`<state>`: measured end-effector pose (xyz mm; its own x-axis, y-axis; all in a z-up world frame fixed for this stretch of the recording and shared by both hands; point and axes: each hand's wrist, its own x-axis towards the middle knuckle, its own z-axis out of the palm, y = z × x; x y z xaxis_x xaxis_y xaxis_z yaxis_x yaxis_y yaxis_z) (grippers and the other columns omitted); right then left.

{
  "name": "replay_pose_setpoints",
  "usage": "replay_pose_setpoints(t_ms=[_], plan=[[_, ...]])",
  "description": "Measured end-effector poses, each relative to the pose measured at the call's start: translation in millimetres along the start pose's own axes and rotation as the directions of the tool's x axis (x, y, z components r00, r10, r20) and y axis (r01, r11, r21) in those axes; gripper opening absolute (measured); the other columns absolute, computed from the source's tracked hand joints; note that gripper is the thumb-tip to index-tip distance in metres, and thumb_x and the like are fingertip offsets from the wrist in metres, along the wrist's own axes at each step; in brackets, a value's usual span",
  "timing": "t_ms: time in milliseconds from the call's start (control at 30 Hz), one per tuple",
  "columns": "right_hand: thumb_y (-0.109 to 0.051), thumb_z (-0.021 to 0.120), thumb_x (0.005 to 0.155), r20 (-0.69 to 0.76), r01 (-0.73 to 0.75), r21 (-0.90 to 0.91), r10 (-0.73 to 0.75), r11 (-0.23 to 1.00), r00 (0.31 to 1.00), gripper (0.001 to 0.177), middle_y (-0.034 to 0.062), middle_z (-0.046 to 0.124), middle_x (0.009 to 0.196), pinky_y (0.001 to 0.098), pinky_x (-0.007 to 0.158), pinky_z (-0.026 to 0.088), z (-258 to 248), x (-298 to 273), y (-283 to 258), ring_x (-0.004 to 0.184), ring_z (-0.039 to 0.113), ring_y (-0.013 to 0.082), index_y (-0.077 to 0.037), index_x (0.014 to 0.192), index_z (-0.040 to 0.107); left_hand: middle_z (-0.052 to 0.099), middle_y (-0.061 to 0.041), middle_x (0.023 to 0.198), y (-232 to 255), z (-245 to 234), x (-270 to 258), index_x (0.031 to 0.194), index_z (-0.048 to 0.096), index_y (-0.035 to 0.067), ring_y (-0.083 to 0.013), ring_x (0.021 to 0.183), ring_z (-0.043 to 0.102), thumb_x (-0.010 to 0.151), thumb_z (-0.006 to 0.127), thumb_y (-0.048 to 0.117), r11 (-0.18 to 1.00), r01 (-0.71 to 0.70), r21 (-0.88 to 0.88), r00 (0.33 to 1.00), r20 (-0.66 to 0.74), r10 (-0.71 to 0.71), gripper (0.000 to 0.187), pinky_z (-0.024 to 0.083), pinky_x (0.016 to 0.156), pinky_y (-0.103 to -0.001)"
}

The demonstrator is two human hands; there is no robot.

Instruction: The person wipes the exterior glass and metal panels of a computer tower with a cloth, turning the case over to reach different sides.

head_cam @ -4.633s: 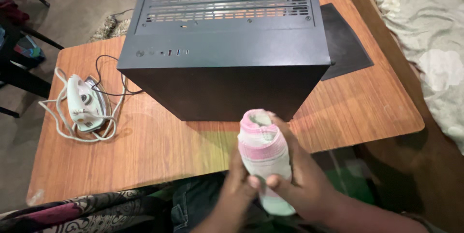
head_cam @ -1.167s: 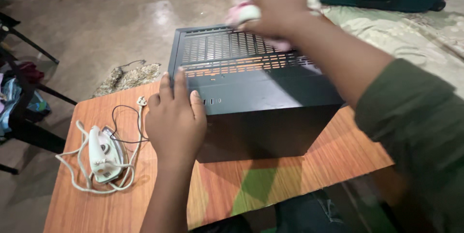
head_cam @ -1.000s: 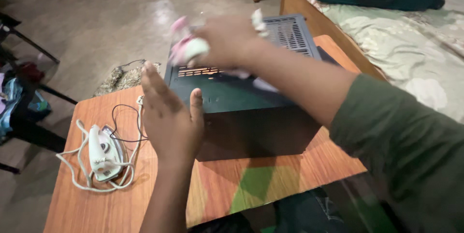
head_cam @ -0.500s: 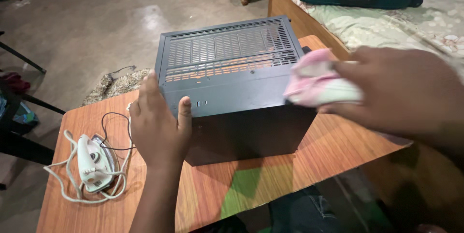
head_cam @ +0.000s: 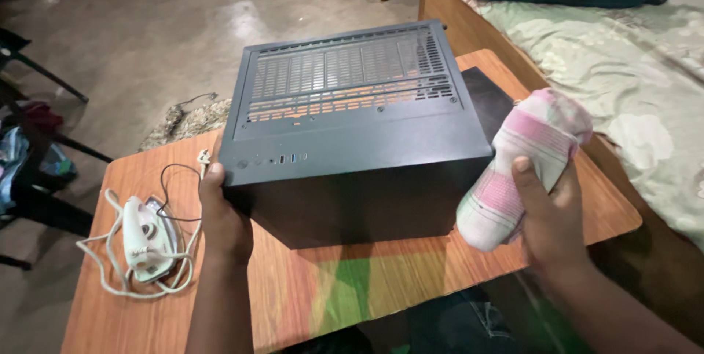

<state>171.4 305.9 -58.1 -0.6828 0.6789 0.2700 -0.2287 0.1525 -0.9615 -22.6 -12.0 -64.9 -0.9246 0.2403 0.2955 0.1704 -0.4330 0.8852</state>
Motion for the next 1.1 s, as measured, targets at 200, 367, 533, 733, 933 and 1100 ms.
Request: replay_pose_setpoints(t_ms=[200,367,533,733,933,1100], plan=[[-0.027,0.061,0.104,-0.061,0.148,0.083,-0.143,0.986,0.988,0.051,0.0024,0.057,0.128,0.0297,0.100,0.050,17.5,10.1,19.6,0.115,0.057,0.0107,-0.002,0.145,0.045,0.049,-0.011,0.156,7.3,7.6,-2.3,0.156,0.040,0.000,-0.0242,0.148,0.043,0.099,0.039,0.036,1.000,-0.028,-0.013,0.999,0.016,0.028,0.067,0.029,0.123,-0.038],[-0.032,0.062,0.106,-0.049,0.231,0.107,-0.227,0.967,0.973,0.053,0.0026,0.055,0.131,0.0292,0.104,0.048,8.6,36.6,36.6,0.118,0.055,0.0105,-0.003,0.147,0.044,0.040,-0.012,0.164,0.5,22.8,-23.0,0.160,0.030,0.000,-0.0246,0.153,0.034,0.100,0.036,0.032,0.998,-0.059,-0.016,0.996,-0.067,0.058,0.068,0.023,0.125,-0.037],[-0.037,0.069,0.104,-0.048,0.107,0.227,-0.098,0.968,0.994,0.053,0.0044,0.059,0.123,0.0304,0.096,0.052,-0.2,95.6,59.0,0.110,0.059,0.0131,-0.003,0.139,0.049,0.032,-0.017,0.168,-7.5,66.7,-56.9,0.162,0.021,-0.002,-0.0274,0.155,0.030,0.104,0.029,0.026,0.966,-0.097,0.238,0.961,-0.231,0.153,0.065,0.021,0.126,-0.037],[-0.042,0.068,0.102,0.077,0.039,0.240,-0.059,0.970,0.995,0.056,0.0062,0.062,0.121,0.0299,0.091,0.057,14.1,161.4,66.3,0.105,0.064,0.0142,-0.004,0.140,0.051,0.008,-0.021,0.174,-4.9,130.3,-100.1,0.164,0.003,-0.004,-0.0320,0.161,0.012,0.101,0.025,0.018,0.890,-0.051,0.453,0.935,-0.291,0.202,0.071,0.011,0.128,-0.040],[-0.042,0.069,0.096,0.012,-0.108,0.136,0.107,0.985,0.994,0.058,0.0063,0.065,0.115,0.0318,0.080,0.061,43.7,199.7,56.1,0.097,0.068,0.0161,-0.005,0.137,0.052,-0.013,-0.026,0.172,-12.8,171.8,-121.1,0.162,-0.008,-0.007,-0.0390,0.160,-0.013,0.108,0.029,0.021,0.841,0.060,0.538,0.937,-0.321,0.138,0.071,0.004,0.124,-0.045],[-0.038,0.070,0.100,-0.015,-0.016,0.204,0.019,0.979,1.000,0.058,0.0052,0.063,0.122,0.0311,0.088,0.059,29.0,144.4,47.6,0.105,0.066,0.0149,-0.005,0.143,0.050,0.035,-0.021,0.147,-19.3,100.6,-83.4,0.151,0.031,-0.007,-0.0298,0.139,0.037,0.109,0.028,0.028,0.962,-0.153,0.226,0.798,-0.546,0.255,0.055,0.026,0.120,-0.043]])
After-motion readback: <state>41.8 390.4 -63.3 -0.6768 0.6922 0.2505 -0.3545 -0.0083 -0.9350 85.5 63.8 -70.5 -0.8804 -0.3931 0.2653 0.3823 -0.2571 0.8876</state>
